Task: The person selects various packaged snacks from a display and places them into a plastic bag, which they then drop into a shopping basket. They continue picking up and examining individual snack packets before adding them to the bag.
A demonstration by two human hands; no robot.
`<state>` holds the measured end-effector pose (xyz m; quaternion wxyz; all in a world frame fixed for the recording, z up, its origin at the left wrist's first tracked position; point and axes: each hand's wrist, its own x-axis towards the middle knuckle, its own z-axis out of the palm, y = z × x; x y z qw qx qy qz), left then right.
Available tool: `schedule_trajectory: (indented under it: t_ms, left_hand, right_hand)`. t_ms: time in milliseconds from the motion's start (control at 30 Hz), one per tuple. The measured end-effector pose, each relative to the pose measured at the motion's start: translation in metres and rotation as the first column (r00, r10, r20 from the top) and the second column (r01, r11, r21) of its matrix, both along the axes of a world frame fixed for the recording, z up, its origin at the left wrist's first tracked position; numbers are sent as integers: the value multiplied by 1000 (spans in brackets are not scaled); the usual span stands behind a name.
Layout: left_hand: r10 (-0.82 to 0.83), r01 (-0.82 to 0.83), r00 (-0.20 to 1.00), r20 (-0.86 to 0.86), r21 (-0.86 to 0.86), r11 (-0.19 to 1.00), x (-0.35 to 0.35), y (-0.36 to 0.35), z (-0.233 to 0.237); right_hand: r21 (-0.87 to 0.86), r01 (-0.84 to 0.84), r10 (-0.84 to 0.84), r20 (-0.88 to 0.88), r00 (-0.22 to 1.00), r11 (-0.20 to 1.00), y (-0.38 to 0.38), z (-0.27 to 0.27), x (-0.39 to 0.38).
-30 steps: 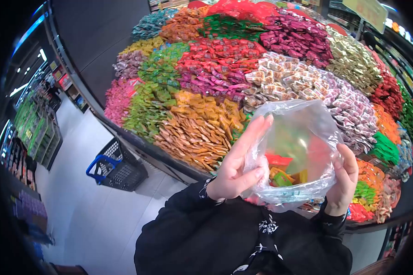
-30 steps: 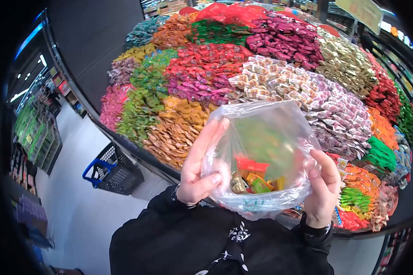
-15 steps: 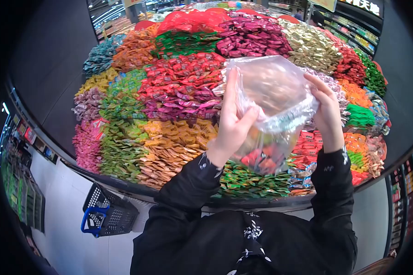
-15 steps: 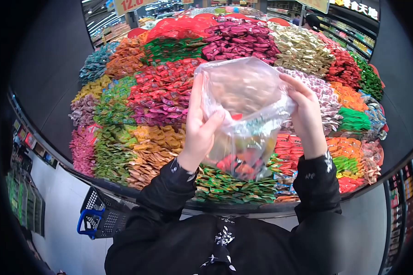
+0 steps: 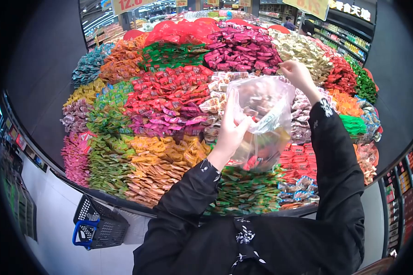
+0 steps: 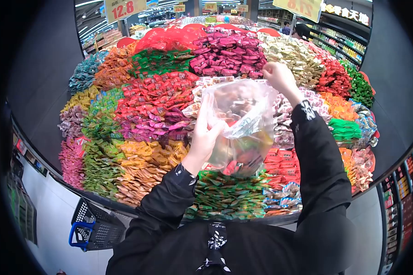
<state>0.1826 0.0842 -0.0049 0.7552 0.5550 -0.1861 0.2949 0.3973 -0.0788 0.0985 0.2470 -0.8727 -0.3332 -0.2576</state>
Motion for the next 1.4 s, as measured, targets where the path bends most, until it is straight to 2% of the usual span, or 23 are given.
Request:
schedule_trajectory:
  t_ms: [67,100,200,233,267,333,400,467,500,600,633,667,733,800,867,933,1000,1033,1133,1233,1267,1333,1400]
  left_hand:
    - [21,-21,1000,10,8,1000,6,3,-4]
    - [92,-94,996,20,87,992,9,6,-7]
    - [36,-35,998,-43,20,999,12,12,-12]
    - [64,-63,998,-24,52,997,13,14,-15]
    - [55,-52,998,-39,60,997,12,17,-17]
    - [15,-13,997,-80,28,1000,7,21,-12]
    - [-49,47,992,-115,-20,999,2,24,-7]
    - [-57,55,992,-116,-18,998,6,28,-8]
    - [-43,44,994,-101,5,999,10,30,-9]
    - [-38,42,995,-91,44,998,16,32,-13]
    - [-50,55,993,-102,44,998,15,33,-13]
    - [-63,68,992,-112,43,997,15,34,-12]
    - [-72,73,990,-119,4,997,15,33,-10]
    - [-57,60,989,-135,15,998,15,34,-10]
    - [7,-3,993,-118,35,999,14,33,-10]
    - [68,-59,990,-122,77,995,11,32,-14]
    - [219,-211,976,-9,232,949,14,33,-19]
    - [181,-174,983,-28,164,971,13,30,-17]
    - [70,-73,996,-62,-54,996,-1,13,-1]
    - [146,-148,984,-102,-5,989,-6,8,-5]
    - [211,-207,975,-74,64,976,-8,6,-4]
    - [156,-158,986,-63,-37,987,-13,0,-5]
    - [204,-206,977,-64,-32,978,-18,-8,-5]
  right_hand:
    - [-59,-42,52,175,983,997,23,10,37]
    - [-51,-109,119,247,962,993,37,14,55]
    - [-127,-87,121,294,948,988,83,34,72]
    - [-107,-161,189,338,922,981,99,40,70]
    - [-143,-117,154,284,946,983,106,45,66]
    - [-149,-133,178,347,921,980,138,35,112]
    - [-133,-186,226,456,861,974,157,29,125]
    - [-186,-146,215,439,873,972,170,27,137]
    - [-178,-146,214,471,856,973,175,26,141]
    - [-187,-75,148,410,900,979,183,23,153]
    - [-144,-100,156,464,872,985,183,23,152]
    - [-188,-64,142,440,886,980,180,28,153]
    - [-71,-76,99,427,899,995,173,36,155]
    - [96,-163,90,520,849,982,160,51,160]
    - [218,-341,167,566,808,914,139,69,152]
    - [359,-465,269,478,836,809,112,80,119]
    - [435,-407,325,251,912,803,80,83,62]
    - [498,-546,530,188,827,674,69,79,53]
    - [412,-559,599,40,800,719,37,50,-7]
    - [289,-651,705,-158,691,702,24,14,-36]
    - [171,-688,707,-241,665,705,20,6,-42]
    - [38,-766,741,-290,606,642,14,-9,-56]
    - [-44,-778,741,-275,613,627,12,-26,-54]
